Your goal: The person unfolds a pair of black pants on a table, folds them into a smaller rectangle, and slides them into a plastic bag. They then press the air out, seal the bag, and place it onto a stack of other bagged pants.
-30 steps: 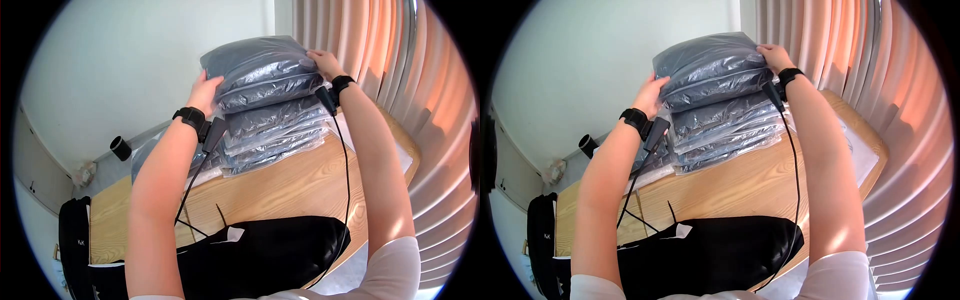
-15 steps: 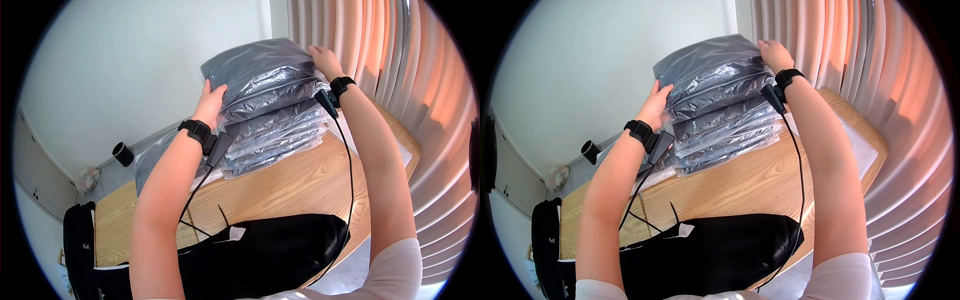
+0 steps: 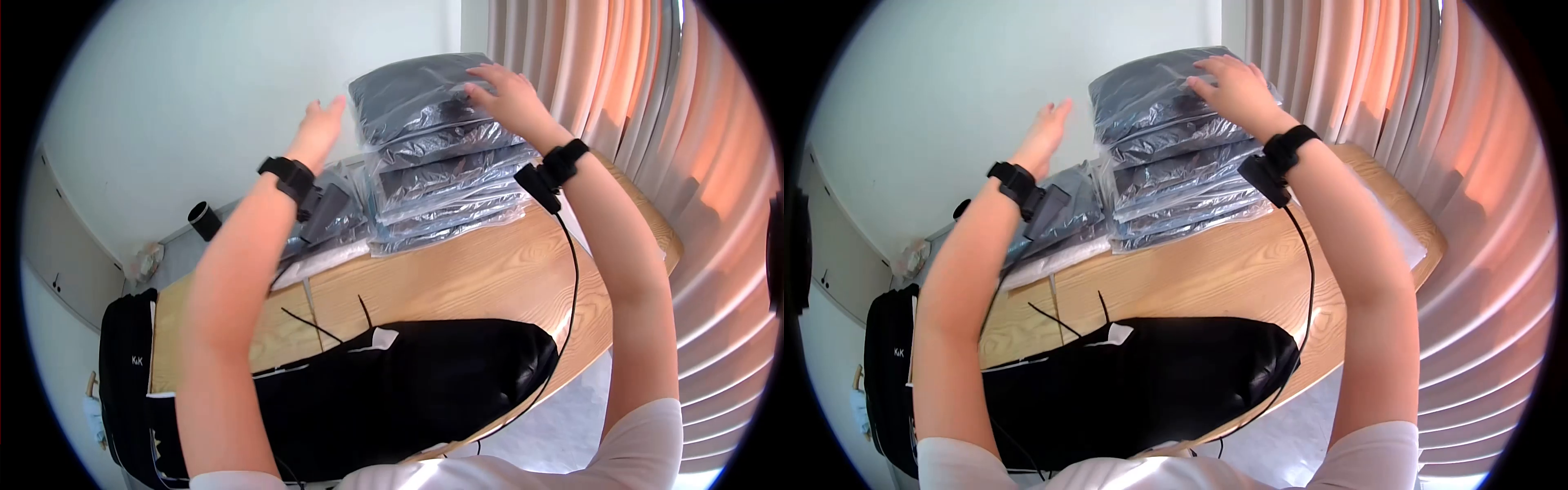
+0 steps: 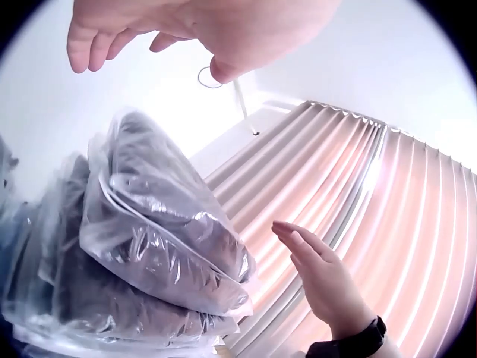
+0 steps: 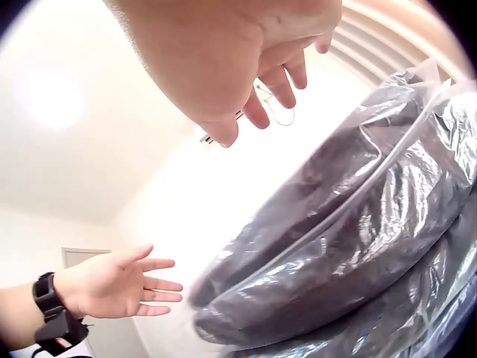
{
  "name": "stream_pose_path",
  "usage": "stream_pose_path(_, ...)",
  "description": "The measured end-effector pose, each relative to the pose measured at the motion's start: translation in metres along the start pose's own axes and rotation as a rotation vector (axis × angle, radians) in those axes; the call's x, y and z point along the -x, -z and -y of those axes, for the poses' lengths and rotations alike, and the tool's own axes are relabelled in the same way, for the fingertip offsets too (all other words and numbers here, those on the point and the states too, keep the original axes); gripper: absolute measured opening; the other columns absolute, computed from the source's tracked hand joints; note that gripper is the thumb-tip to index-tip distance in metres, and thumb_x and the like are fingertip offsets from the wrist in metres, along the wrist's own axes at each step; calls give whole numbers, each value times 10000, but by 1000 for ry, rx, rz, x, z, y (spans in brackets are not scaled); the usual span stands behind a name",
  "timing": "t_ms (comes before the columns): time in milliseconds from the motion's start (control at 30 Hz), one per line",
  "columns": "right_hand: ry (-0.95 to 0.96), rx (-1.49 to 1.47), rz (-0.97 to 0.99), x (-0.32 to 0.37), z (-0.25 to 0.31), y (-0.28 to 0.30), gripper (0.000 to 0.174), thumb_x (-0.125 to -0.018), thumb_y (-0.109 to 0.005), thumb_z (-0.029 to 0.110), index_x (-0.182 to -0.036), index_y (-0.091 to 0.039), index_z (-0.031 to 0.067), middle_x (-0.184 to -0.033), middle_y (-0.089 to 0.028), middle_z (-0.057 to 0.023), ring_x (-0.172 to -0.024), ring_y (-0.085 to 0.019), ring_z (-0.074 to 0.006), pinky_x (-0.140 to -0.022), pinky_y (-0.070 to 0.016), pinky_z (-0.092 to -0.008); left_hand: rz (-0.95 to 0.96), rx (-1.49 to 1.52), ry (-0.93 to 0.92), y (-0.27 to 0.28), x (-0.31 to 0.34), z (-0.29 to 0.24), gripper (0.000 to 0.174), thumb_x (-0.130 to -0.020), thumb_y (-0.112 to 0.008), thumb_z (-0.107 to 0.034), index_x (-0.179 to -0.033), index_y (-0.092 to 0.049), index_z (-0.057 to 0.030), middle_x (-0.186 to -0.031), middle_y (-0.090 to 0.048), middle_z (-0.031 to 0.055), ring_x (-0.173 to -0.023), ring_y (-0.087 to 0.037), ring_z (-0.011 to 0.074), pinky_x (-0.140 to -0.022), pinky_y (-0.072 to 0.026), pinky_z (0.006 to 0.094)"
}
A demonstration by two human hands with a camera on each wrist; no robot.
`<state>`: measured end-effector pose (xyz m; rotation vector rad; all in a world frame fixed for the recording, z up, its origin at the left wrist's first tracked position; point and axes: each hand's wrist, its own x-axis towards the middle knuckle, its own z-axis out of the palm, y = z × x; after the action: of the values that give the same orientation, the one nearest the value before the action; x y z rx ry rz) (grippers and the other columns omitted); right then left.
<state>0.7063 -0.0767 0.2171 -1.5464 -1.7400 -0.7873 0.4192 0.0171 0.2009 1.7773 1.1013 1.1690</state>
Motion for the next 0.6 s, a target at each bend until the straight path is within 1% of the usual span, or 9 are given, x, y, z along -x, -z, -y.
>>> stream_pose_path(67,-13,-222,116,8,12,27,419,-879,-549,411,-1142,-617,92,-1153,-603,-126,-1125,-534,-281,-988,-368,-402,6,-28,-7,30,17,-8,842,-872,-478,-527,-1437,-157,9,-1453,-258,264,-1350,-264,376,-1063,-256,495)
stream_pose_path(100,20,-282,101,16,16,35,375,-874,-579,361,-1090,-632,59,-1102,-619,-137,-1048,-573,-292,-918,-426,-367,17,-57,-25,47,27,-13,840,-870,-477,-535,-1437,-168,4,-1454,-260,261,-1356,-257,361,-1069,-251,472)
stream_pose_path(167,26,-342,155,39,31,56,354,-875,-585,331,-1082,-630,47,-1088,-623,-141,-1038,-576,-294,-905,-435,-360,13,-124,-20,83,44,-11,802,-867,-470,-562,-1442,-231,-56,-1450,-306,134,-1315,-305,272,-1068,-247,420)
stream_pose_path(300,-74,-497,373,109,75,101,307,-890,-585,238,-1099,-601,13,-1063,-635,-149,-1026,-590,-273,-901,-436,-341,6,-252,-82,159,119,6,768,-877,-460,-577,-1435,-271,-85,-1426,-347,103,-1284,-340,254,-1059,-252,395)
stream_pose_path(400,-142,-542,561,186,88,97,332,-887,-600,227,-1155,-583,32,-1194,-578,-168,-1169,-516,-282,-973,-394,-352,-32,-313,124,208,201,22,694,-912,-440,-533,-1444,-270,-121,-1423,-345,131,-1301,-331,258,-1070,-236,391)
stream_pose_path(467,-242,-633,726,232,106,94,372,-860,-631,180,-1192,-560,26,-1246,-541,-190,-1210,-477,-311,-1024,-357,-358,-81,-391,229,245,252,49,667,-929,-434,-504,-1442,-269,-111,-1412,-356,139,-1308,-323,248,-1068,-238,388)
stream_pose_path(500,-208,-585,729,259,110,88,387,-852,-639,174,-1202,-554,33,-1274,-516,-197,-1225,-458,-325,-1028,-352,-365,-61,-432,287,272,279,72,659,-934,-464,-458,-1437,-268,-79,-1396,-384,139,-1308,-331,230,-1070,-242,365)
stream_pose_path(533,-173,-536,716,282,115,82,404,-843,-647,167,-1213,-548,40,-1302,-491,-204,-1239,-440,-340,-1033,-346,-371,-59,-412,314,301,304,102,667,-912,-548,-362,-1433,-264,-56,-1373,-417,145,-1295,-356,216,-1066,-261,335)
stream_pose_path(600,-126,-519,722,309,132,78,458,-827,-664,173,-1246,-524,56,-1358,-431,-213,-1282,-383,-360,-1049,-322,-398,-25,-395,290,357,365,169,718,-858,-643,-264,-1434,-271,-52,-1374,-406,208,-1302,-363,291,-1075,-275,334)
